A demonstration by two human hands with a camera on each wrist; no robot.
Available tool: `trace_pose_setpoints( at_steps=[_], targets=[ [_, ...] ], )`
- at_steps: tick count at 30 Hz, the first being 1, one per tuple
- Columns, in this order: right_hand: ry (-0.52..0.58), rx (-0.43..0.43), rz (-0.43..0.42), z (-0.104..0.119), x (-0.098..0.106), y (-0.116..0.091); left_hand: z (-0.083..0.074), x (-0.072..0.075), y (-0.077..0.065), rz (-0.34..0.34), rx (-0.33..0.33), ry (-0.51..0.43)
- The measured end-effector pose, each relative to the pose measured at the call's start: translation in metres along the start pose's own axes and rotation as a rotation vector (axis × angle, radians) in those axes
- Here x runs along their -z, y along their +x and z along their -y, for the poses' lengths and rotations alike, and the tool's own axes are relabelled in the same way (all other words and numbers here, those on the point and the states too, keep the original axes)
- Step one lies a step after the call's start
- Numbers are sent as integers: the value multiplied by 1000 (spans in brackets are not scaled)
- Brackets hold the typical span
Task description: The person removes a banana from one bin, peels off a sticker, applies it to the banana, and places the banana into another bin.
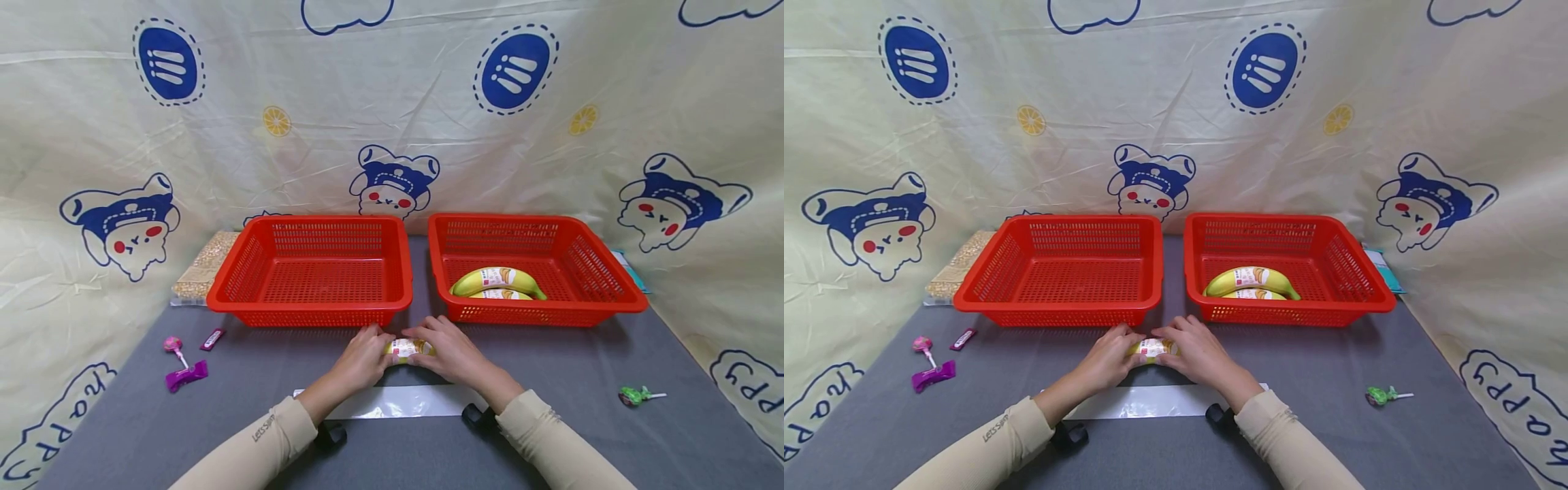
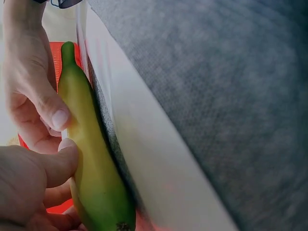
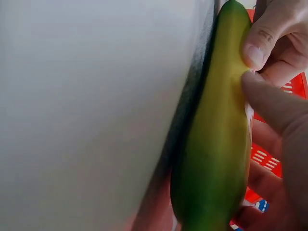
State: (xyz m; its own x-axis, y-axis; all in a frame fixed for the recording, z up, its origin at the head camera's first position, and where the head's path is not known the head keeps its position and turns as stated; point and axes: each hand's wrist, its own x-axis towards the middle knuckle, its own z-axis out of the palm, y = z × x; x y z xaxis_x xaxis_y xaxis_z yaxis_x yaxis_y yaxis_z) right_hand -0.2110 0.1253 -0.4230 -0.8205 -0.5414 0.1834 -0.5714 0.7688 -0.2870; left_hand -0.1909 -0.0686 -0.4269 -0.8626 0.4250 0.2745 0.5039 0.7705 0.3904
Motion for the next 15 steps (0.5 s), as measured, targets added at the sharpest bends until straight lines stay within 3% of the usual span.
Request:
trace_pose_setpoints(
  at_steps=[9, 15],
  targets=[
    [-26, 9, 8, 1, -3, 2, 1, -1, -1, 1, -2, -1],
    [59, -66, 31, -3, -3, -2, 0, 0, -1, 26, 18, 10]
  ],
)
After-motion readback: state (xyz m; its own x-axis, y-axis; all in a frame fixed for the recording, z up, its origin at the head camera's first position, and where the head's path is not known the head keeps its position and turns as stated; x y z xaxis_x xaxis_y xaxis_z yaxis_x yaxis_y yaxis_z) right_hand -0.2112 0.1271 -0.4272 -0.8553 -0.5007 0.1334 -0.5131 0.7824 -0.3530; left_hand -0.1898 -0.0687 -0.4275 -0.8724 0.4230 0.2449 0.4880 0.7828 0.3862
